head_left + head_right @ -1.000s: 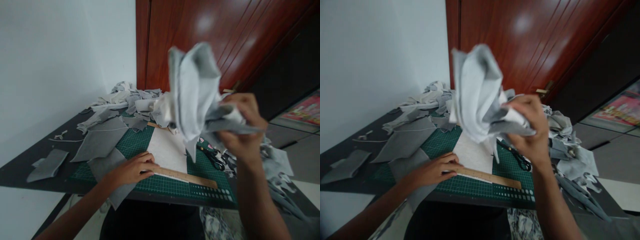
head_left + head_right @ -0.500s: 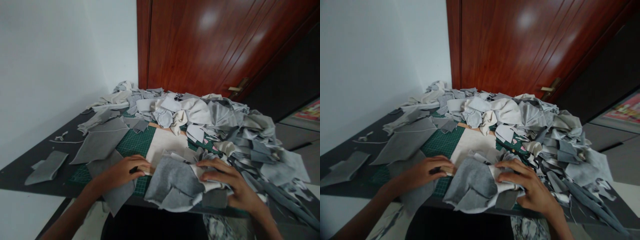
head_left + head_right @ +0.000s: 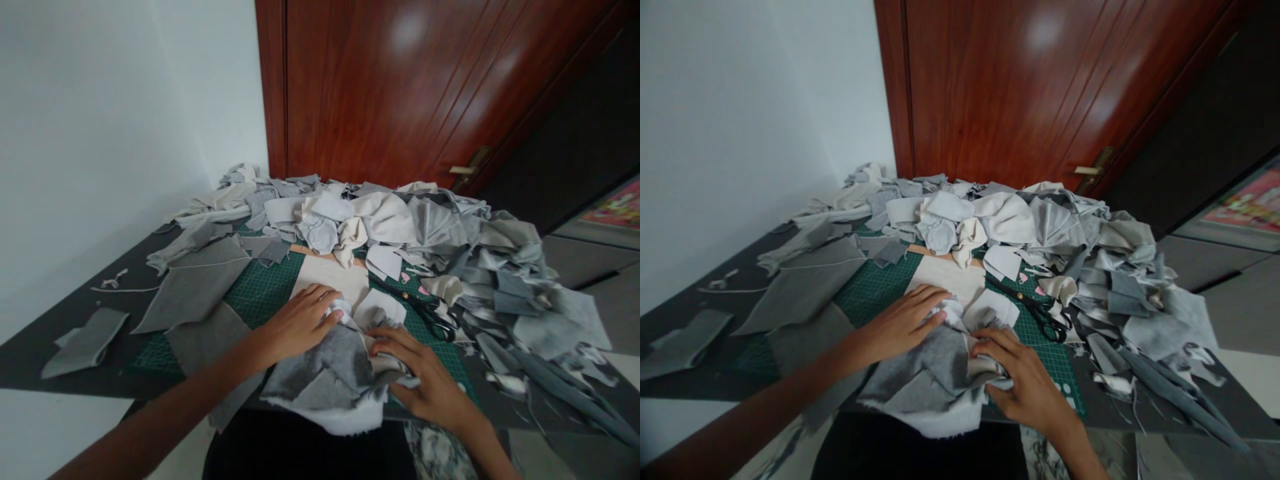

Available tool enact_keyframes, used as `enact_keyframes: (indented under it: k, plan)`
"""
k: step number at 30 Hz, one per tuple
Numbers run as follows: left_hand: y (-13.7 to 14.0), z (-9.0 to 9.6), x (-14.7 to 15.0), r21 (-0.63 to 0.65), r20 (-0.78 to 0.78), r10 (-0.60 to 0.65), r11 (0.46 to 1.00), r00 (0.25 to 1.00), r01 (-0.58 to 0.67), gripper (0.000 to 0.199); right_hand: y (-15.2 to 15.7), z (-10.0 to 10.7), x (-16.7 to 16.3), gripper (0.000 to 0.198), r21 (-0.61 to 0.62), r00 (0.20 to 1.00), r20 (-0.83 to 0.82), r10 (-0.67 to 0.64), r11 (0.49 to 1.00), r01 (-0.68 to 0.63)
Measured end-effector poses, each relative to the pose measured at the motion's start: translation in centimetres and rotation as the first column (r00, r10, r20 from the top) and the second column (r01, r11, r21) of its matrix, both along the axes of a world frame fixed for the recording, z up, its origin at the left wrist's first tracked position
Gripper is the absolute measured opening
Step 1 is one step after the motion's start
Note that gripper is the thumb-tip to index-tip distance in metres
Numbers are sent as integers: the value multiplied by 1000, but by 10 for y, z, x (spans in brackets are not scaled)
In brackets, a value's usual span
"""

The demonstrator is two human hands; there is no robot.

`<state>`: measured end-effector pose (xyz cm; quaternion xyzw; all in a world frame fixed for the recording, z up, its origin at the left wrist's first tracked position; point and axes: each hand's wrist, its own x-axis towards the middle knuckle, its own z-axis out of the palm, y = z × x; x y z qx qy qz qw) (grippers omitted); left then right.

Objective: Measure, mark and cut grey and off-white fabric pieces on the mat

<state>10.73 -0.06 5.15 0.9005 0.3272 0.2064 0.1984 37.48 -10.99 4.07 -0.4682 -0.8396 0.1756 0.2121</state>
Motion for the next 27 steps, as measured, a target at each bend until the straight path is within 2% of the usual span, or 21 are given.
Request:
enact_keyframes:
  k: [3, 5, 9, 12, 16, 18, 22, 27]
  plan:
    - [12, -23, 17, -58, 9, -31, 998, 999, 31, 41, -4, 5, -1, 59, 28, 998, 47, -39, 999, 38]
    - [15, -29, 20, -120, 76, -80, 989, 994, 88, 42, -5, 10, -1, 64, 46, 997, 65, -31, 999, 28]
    - [17, -26, 16, -249, 158, -133, 954, 979, 169, 44, -3, 16, 5, 82, 40, 997, 71, 3, 999, -6]
    - [22, -24, 11, -247, 155, -200, 941, 968, 234, 40, 0, 19, 6, 90, 44, 998, 59, -6, 999, 4]
    - [24, -25, 10, -141, 92, -268, 950, 959, 279, 32, 14, 21, -5, 79, 61, 999, 21, -24, 998, 23]
    - [23, -26, 12, -125, 78, -287, 948, 955, 294, 30, 25, 21, -13, 72, 14, 999, 40, -37, 999, 36]
    - [20, -28, 14, -86, 55, -290, 952, 955, 294, 29, 42, 20, -29, 61, -111, 982, 137, -132, 983, 148]
    - [19, -28, 14, -64, 37, -322, 944, 946, 323, 31, 38, 17, -46, 44, -31, 913, 262, -311, 943, 331]
